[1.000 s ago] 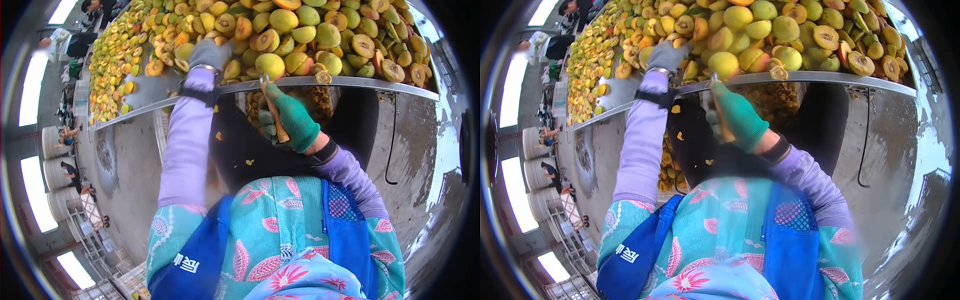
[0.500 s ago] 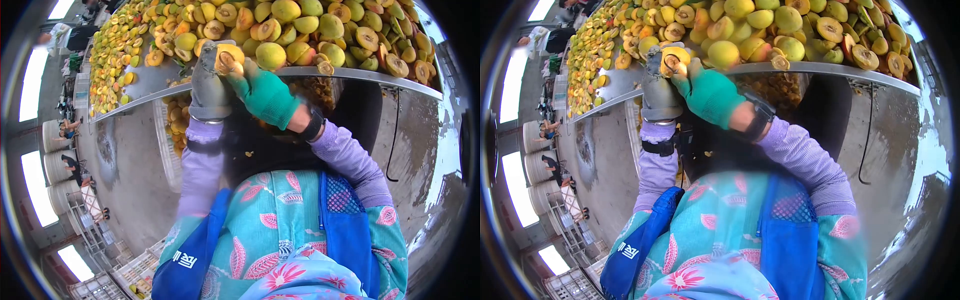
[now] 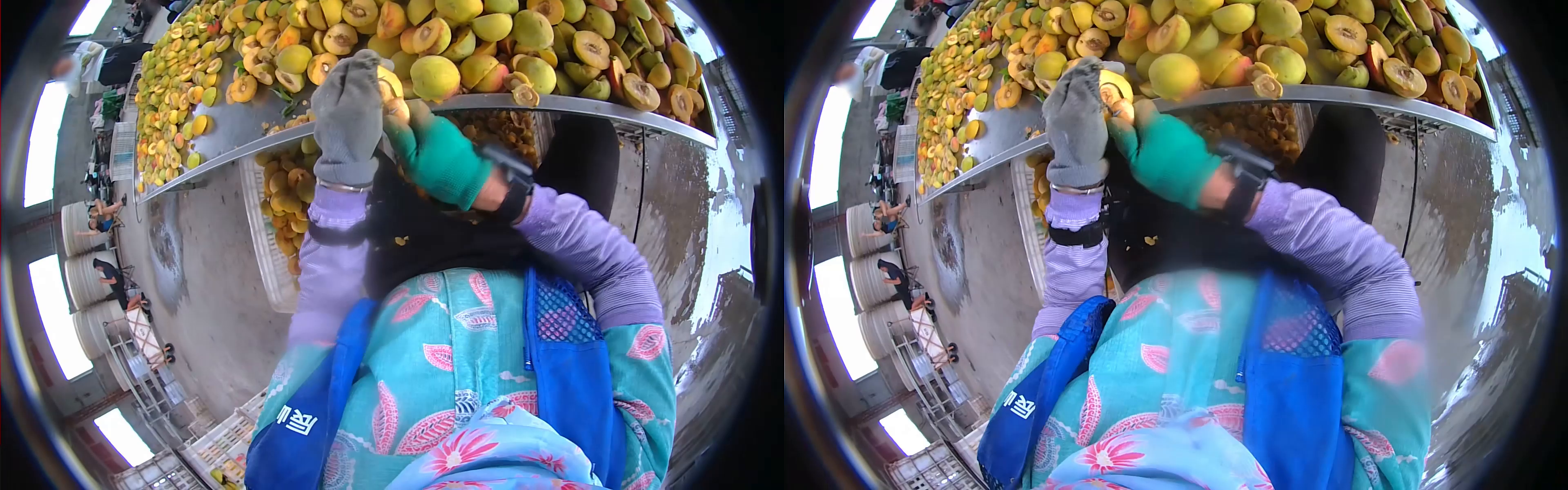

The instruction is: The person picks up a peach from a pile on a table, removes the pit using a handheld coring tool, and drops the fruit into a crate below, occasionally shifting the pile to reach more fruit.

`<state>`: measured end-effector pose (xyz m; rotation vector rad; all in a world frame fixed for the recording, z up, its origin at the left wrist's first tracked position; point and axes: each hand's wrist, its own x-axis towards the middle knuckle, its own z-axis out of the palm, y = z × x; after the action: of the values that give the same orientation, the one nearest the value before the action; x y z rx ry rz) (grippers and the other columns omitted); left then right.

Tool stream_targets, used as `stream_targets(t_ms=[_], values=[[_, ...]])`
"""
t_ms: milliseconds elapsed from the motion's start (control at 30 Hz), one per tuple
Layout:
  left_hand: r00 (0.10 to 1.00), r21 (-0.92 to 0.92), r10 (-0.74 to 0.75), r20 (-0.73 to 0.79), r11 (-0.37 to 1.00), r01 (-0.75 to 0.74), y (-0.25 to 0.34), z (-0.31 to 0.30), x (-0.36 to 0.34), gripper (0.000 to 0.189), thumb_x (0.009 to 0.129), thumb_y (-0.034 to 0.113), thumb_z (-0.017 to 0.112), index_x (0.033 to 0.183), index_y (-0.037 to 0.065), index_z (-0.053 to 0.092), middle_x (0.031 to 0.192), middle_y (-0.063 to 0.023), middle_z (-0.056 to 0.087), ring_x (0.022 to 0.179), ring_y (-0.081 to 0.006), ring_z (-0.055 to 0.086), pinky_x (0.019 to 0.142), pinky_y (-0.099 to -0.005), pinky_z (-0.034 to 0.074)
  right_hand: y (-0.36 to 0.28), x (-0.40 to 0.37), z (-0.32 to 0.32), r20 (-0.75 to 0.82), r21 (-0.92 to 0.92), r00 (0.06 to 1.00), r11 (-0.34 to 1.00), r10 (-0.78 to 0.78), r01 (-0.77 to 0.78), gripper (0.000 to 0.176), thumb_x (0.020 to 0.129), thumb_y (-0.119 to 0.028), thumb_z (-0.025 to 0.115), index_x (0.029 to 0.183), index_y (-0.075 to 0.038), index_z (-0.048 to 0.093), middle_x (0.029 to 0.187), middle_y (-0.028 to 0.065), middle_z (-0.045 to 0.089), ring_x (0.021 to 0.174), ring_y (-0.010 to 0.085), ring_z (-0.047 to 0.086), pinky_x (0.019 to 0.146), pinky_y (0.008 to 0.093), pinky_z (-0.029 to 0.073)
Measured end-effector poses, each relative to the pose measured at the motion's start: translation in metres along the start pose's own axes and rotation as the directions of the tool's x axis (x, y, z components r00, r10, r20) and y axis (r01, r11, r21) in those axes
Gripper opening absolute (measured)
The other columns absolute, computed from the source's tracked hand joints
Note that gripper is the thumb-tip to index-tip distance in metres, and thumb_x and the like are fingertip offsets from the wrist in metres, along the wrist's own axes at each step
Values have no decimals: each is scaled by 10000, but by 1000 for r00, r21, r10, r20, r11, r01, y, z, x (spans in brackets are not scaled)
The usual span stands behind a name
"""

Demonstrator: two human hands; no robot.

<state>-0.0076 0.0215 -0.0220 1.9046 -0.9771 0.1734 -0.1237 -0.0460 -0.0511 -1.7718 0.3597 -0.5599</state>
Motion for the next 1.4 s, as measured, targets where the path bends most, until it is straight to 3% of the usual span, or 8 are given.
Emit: stream_targets(t_ms=[200, 433, 600, 733, 967, 1100, 1233, 1400], values=[[936, -614, -332, 114, 718, 329, 1, 10, 0, 209, 942, 133, 544, 1044, -28, 631, 984, -150, 686, 858, -200, 671, 775, -283, 548, -6, -4, 12, 104, 432, 983, 883, 155, -185, 388, 982, -368, 452, 880, -1, 528, 682, 171, 562, 572, 297, 554, 523, 389, 447], [486, -9, 492, 723, 710, -705, 0, 1, 71, 192, 844, 104, 579, 1002, 27, 655, 941, -82, 698, 838, -190, 676, 740, -277, 550, -30, 0, -14, 448, 701, 817, 425, 364, -573, 449, 974, -503, 410, 776, -121, 541, 545, -1, 451, 406, 112, 422, 375, 238, 329], [806, -577, -265, 530, 584, 571, -32, 27, 36, 219, 946, 145, 505, 1076, 48, 653, 955, -82, 696, 859, -140, 665, 771, -258, 548, -26, 8, -16, 442, 765, 823, 330, 355, -553, 414, 961, -500, 422, 810, -122, 497, 569, 15, 466, 405, 128, 414, 371, 265, 332], [665, 214, 615, 423, 645, -733, -39, 20, 48, 215, 881, 58, 540, 1051, 21, 667, 1043, -63, 692, 913, -207, 664, 809, -293, 540, -34, -8, -18, 478, 712, 810, 390, 339, -583, 412, 963, -512, 417, 794, -143, 486, 570, -10, 437, 416, 113, 399, 371, 252, 327], [431, -242, 3, 902, 831, 502, 9, -12, 55, 101, 862, 65, 602, 901, -8, 660, 882, -53, 659, 847, -133, 634, 754, -270, 518, -23, -16, -16, 713, 695, 702, -128, -12, -708, 347, 997, -467, 377, 871, -166, 492, 550, -71, 383, 410, 85, 366, 420, 252, 328], [626, -283, 314, 714, 947, -153, 41, -34, 46, 185, 924, 142, 520, 1006, 14, 626, 921, -71, 658, 807, -162, 632, 733, -290, 525, -26, -8, -14, 703, 657, 681, -177, -206, -733, 359, 1007, -448, 356, 874, -152, 510, 545, -76, 379, 417, 76, 368, 451, 251, 334], [670, -753, -554, 494, 113, 648, 15, -23, -5, 209, 921, 187, 516, 1045, 51, 616, 934, -92, 639, 780, -194, 619, 698, -309, 523, -37, -4, -11, 746, 548, 600, -246, -290, -800, 385, 1017, -438, 326, 867, -140, 518, 545, -83, 376, 418, 68, 367, 468, 254, 329], [734, -791, -642, 222, 322, 521, -58, -104, -51, 352, 885, 366, 557, 1023, 48, 618, 893, -119, 638, 808, -248, 638, 689, -350, 522, -11, -19, -58, 690, 620, 655, -213, -309, -755, 358, 1011, -461, 340, 938, -146, 493, 578, -73, 428, 434, 74, 421, 407, 254, 315]])
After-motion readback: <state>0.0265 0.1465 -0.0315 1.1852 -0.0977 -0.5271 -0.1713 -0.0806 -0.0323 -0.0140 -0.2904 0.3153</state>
